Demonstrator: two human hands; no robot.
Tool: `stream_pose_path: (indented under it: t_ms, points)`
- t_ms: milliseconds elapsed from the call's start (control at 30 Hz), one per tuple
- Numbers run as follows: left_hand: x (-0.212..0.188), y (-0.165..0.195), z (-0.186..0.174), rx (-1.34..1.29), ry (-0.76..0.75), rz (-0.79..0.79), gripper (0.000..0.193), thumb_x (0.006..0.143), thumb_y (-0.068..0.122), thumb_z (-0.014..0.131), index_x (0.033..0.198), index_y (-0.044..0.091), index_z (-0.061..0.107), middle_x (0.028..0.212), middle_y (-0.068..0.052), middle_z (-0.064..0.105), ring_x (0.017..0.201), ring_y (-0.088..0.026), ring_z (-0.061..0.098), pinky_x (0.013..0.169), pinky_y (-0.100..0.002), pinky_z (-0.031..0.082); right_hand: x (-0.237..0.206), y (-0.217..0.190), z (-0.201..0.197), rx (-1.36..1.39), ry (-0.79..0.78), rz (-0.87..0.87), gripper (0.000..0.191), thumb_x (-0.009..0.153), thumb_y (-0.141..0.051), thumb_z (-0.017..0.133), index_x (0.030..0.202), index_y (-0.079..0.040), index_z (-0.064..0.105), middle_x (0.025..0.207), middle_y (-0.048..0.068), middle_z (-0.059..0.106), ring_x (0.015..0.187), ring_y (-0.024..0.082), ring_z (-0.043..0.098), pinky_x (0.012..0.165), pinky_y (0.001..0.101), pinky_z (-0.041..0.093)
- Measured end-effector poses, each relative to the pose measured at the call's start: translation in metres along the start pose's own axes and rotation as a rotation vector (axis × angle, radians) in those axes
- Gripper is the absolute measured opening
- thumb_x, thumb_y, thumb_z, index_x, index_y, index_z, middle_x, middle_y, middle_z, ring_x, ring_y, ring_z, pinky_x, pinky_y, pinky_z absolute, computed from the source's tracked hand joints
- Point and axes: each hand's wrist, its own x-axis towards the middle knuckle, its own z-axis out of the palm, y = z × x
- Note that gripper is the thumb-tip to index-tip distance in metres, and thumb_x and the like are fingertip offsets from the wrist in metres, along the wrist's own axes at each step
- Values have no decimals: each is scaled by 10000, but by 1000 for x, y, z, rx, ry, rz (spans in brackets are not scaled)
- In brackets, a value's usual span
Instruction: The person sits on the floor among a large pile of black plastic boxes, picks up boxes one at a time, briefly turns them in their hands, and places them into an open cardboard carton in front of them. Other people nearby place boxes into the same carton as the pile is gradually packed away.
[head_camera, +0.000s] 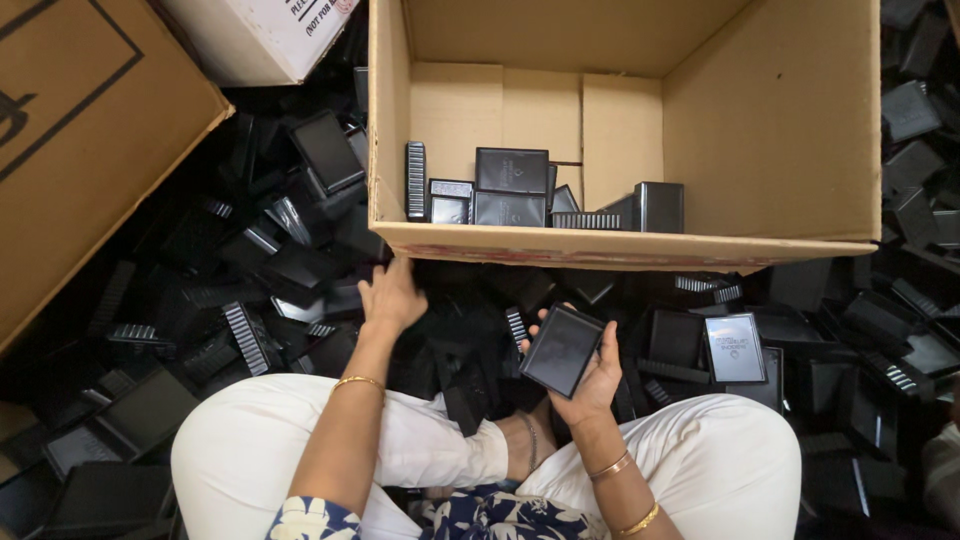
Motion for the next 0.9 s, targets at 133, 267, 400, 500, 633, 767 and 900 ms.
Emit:
stream_pose_path:
  t_ms: [133, 267, 400, 500, 633, 767, 900]
  points:
    - [3, -7, 10, 233, 10, 27, 474, 702, 222, 762, 1162, 148, 674, 1306, -46, 601, 1187, -380, 557, 880, -581, 392, 1, -1, 0, -5, 23, 1, 711, 1014, -644, 415, 1374, -48, 559, 1280, 225, 644, 1088, 381, 663, 948, 572, 536]
    - [0, -12, 8, 361, 115, 82, 285, 784, 219, 742, 1064, 174, 719, 1233, -32, 640, 1155, -332, 579, 901, -558, 388, 2, -2, 2, -8, 16, -2, 696, 1016, -640, 414, 1361, -53, 558, 1267, 227, 650, 1083, 382, 664, 945, 577, 538]
    - [-10, 5, -9, 364, 269, 187, 189, 854, 203, 726, 1035, 148, 730, 1153, -32, 668, 1079, -311, 585, 893, -533, 389, 2, -5, 4, -18, 44, 1, 707, 1012, -641, 408, 1370, -50, 562, 1275, 223, 650, 1082, 377, 668, 949, 565, 541]
    - [-25, 33, -32, 294, 323, 265, 330, 773, 241, 756, 1058, 79, 726, 1085, -78, 670, 1023, -316, 589, 828, -508, 399, 3, -8, 4, -21, 55, 6, 702, 1008, -635, 407, 1369, -52, 558, 1272, 217, 651, 1076, 373, 673, 943, 567, 547]
    - [-56, 69, -66, -97, 171, 274, 353, 705, 326, 854, 822, 54, 663, 1057, -142, 668, 1026, -348, 591, 839, -504, 430, 4, -7, -1, -58, 7, 2, 664, 1020, -601, 435, 1383, -53, 529, 1256, 218, 655, 1057, 384, 680, 927, 576, 553]
    - [-95, 100, -73, -677, 26, 433, 423, 753, 280, 858, 867, 37, 530, 1094, -167, 588, 1016, -347, 594, 883, -419, 508, 4, 3, -7, -144, -98, 50, 581, 1018, -533, 472, 1410, -105, 513, 1212, 200, 651, 1066, 402, 675, 920, 542, 541]
    - [-117, 115, -61, -790, -119, 570, 468, 770, 296, 872, 926, 38, 514, 1093, -173, 496, 1039, -359, 547, 924, -413, 486, 2, 15, -10, -235, -87, 71, 517, 1045, -408, 487, 1486, -141, 455, 1373, 115, 560, 1264, 262, 556, 1086, 427, 447]
